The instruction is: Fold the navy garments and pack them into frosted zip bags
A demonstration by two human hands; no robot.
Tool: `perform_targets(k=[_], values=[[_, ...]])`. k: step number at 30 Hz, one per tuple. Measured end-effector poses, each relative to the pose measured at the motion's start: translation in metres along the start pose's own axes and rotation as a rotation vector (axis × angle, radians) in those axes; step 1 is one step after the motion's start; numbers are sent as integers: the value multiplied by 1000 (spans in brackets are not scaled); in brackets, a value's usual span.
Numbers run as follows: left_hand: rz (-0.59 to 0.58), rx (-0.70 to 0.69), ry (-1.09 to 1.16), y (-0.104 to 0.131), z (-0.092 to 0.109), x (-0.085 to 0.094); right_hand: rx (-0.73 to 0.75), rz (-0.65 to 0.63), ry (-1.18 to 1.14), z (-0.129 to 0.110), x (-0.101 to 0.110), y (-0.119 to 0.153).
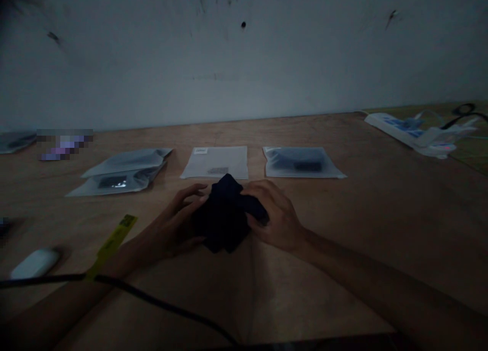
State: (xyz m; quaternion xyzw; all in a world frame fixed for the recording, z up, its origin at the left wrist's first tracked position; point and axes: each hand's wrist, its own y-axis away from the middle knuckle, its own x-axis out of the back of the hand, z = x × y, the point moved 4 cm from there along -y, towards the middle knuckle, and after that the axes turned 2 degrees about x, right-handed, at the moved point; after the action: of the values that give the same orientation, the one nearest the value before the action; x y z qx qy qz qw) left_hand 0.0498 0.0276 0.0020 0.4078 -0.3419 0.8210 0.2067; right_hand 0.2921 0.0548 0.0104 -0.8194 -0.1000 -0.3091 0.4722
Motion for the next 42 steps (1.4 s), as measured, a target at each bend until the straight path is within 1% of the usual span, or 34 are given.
perform_targets(k=[3, 7, 8, 10, 11, 13, 15, 18, 20, 22, 25, 28, 33, 36, 39, 40, 42], values=[[-1, 19, -9, 1, 0, -1, 157, -82, -77, -14, -4, 3], [6, 45, -29, 1, -1, -2, 399, -275, -86, -30, -13, 11], [1, 48, -47, 0, -1, -3, 444, -323, -75, -33, -16, 13], [-16, 39, -104, -1, -2, -5, 488, -375, -42, -35, -19, 16], [-28, 35, -135, -1, -3, -5, 494, -380, -17, -36, -20, 17], [-51, 38, -190, -2, -4, -5, 487, -346, 49, -35, -21, 17], [-67, 53, -220, -2, -6, -3, 470, -278, 115, -33, -20, 17], [-41, 27, -202, -2, -3, 3, 436, -189, 222, -31, -17, 14], [-39, -21, -151, -3, 1, 6, 395, -189, 311, -29, -15, 12], [-55, -63, -111, -3, 5, 6, 364, -225, 390, -28, -15, 10], [-77, -72, -105, -3, 5, 4, 380, -264, 461, -28, -15, 9], [-76, -16, -140, -3, -3, 4, 422, -261, 467, -26, -15, 11], [-47, 185, -298, 0, -32, 2, 505, -246, 371, -27, -13, 12], [-77, 280, -393, 1, -46, -3, 505, -263, 310, -31, -14, 12], [-123, 283, -438, -2, -50, -8, 505, -250, 271, -34, -16, 14], [-118, 279, -443, -4, -50, -8, 505, -245, 263, -34, -17, 14], [-68, 284, -454, -10, -50, -6, 510, -238, 249, -34, -18, 15]])
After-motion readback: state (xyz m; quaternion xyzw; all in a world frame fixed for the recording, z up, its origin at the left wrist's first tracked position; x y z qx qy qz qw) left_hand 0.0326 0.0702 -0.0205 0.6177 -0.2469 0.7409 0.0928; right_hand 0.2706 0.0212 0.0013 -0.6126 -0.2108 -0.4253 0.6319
